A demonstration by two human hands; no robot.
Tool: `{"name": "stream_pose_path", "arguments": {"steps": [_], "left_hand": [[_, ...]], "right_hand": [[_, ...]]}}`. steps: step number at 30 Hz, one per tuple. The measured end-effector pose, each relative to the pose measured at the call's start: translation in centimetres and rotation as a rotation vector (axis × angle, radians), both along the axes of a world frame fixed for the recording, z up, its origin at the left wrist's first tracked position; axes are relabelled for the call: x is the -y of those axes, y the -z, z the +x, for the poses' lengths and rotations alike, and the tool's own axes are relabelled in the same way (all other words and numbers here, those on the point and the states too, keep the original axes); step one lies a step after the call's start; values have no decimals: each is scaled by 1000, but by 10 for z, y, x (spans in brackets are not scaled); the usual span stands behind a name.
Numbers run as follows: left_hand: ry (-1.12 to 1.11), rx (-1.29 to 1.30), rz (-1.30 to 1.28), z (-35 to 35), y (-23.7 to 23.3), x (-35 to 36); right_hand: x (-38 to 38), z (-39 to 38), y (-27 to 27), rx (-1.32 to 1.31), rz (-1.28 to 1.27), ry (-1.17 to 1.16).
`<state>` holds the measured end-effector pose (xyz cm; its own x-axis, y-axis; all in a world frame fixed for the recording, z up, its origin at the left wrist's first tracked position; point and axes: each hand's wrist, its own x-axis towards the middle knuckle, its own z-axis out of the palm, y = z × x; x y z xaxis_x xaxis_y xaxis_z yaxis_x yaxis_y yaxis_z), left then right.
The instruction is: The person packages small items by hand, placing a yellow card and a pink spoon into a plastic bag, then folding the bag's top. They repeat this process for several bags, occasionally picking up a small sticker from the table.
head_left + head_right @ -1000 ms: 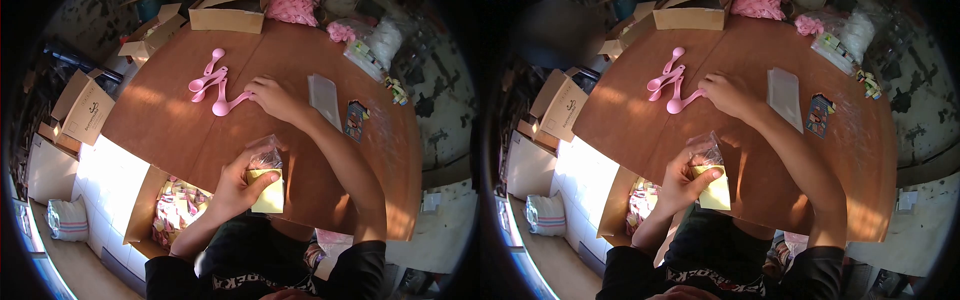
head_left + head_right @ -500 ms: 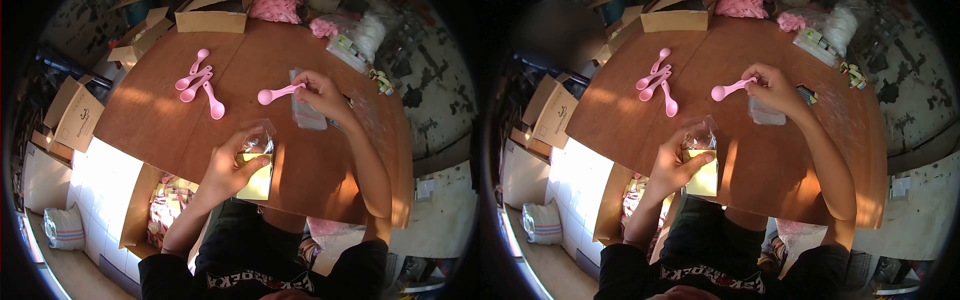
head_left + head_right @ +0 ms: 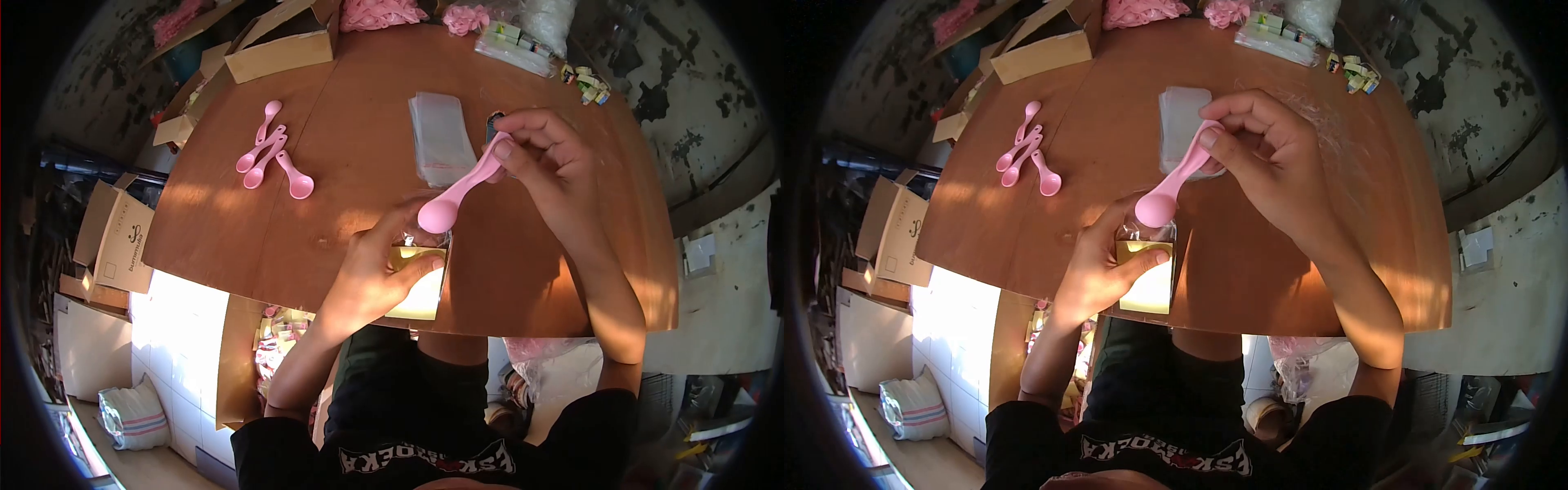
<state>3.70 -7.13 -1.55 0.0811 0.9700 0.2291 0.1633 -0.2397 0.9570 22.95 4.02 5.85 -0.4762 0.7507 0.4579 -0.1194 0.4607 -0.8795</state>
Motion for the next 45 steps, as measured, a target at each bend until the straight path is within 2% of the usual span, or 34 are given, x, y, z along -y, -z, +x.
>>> {"name": "stream_pose_path", "arguments": {"steps": [4,7,9,13,15,19,21,24,28,31,34,36,40,45], "left_hand": [[-42,50,116,10,3,-2],[-10,29,85,11,-5,-2],[-33,29,7,14,-14,-1],[-24,52,99,16,-14,-8],[11,141,66,18,-20,-9],[38,175,129,22,-25,-11],[68,130,113,21,-26,-12],[11,225,169,26,-30,-11],[18,177,173,18,-26,-11],[-35,207,240,20,-32,-6],[-38,250,157,16,-41,1],[-63,-117,269,7,-38,2],[-57,-279,250,11,-47,13],[-50,-425,295,9,-45,15]], "right_hand": [[10,-7,3,54,86,-62],[20,-7,-5,-20,124,35],[22,-4,-10,31,240,88],[23,-3,-16,3,310,140],[23,-2,-20,-39,454,163],[25,-5,-26,-54,499,85],[26,-8,-22,-1,456,3],[27,-2,-24,74,564,43],[34,-3,-27,78,586,105],[36,-5,-23,194,605,114],[36,-5,-24,332,764,65],[43,-2,-22,379,692,75],[47,-2,-24,422,840,93],[58,-1,-27,545,882,94]]}}
